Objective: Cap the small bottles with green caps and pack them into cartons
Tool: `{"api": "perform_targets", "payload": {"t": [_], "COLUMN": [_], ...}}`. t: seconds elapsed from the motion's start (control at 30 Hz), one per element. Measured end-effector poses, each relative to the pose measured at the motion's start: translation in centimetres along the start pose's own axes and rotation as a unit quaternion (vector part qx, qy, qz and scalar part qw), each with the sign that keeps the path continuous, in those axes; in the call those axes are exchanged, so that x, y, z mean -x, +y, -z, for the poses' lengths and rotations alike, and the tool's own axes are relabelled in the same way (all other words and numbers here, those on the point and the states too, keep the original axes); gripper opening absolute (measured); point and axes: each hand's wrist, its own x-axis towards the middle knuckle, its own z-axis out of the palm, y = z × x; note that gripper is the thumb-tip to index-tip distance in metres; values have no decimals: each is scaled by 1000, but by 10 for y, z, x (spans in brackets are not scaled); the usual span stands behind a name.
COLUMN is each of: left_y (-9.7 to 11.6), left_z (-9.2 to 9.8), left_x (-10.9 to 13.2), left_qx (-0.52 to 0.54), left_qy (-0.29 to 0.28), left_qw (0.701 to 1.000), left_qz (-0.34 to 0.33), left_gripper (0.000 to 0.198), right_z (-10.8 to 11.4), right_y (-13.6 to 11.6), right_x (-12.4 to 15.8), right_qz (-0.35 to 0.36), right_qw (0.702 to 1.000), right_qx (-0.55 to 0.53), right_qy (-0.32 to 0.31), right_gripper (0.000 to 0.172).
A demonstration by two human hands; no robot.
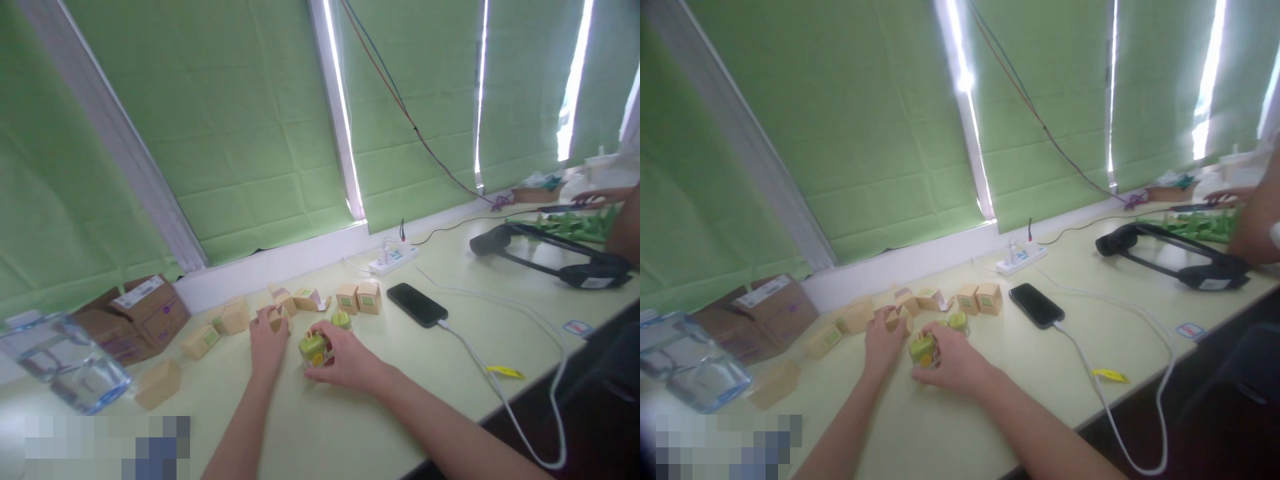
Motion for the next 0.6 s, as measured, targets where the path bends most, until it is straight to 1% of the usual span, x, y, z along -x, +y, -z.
{"api": "perform_targets", "payload": {"t": [0.1, 0.2, 0.3, 0.43, 0.53, 0.6], "left_y": [9, 25, 40, 45, 43, 42], "left_z": [13, 31, 47, 57, 60, 62], "left_x": [6, 19, 36, 62, 75, 80], "left_qx": [20, 49, 93, 127, 136, 143], "left_qy": [12, -22, -50, -62, -65, -73], "left_qw": [999, 997, 987, 975, 972, 972], "left_qz": [-28, -62, -124, -174, -179, -172], "left_gripper": [37, 34, 34, 43, 46, 44], "right_z": [0, 3, 9, 14, 14, 13], "right_y": [-2, -8, -17, -22, -22, -20], "right_x": [-2, -2, -1, 3, 5, 7], "right_qz": [-14, -14, 15, 52, 60, 54], "right_qw": [999, 994, 987, 980, 979, 981], "right_qx": [-40, -99, -152, -190, -195, -184], "right_qy": [15, 44, 57, 13, -15, -20], "right_gripper": [60, 63, 60, 58, 57, 56]}}
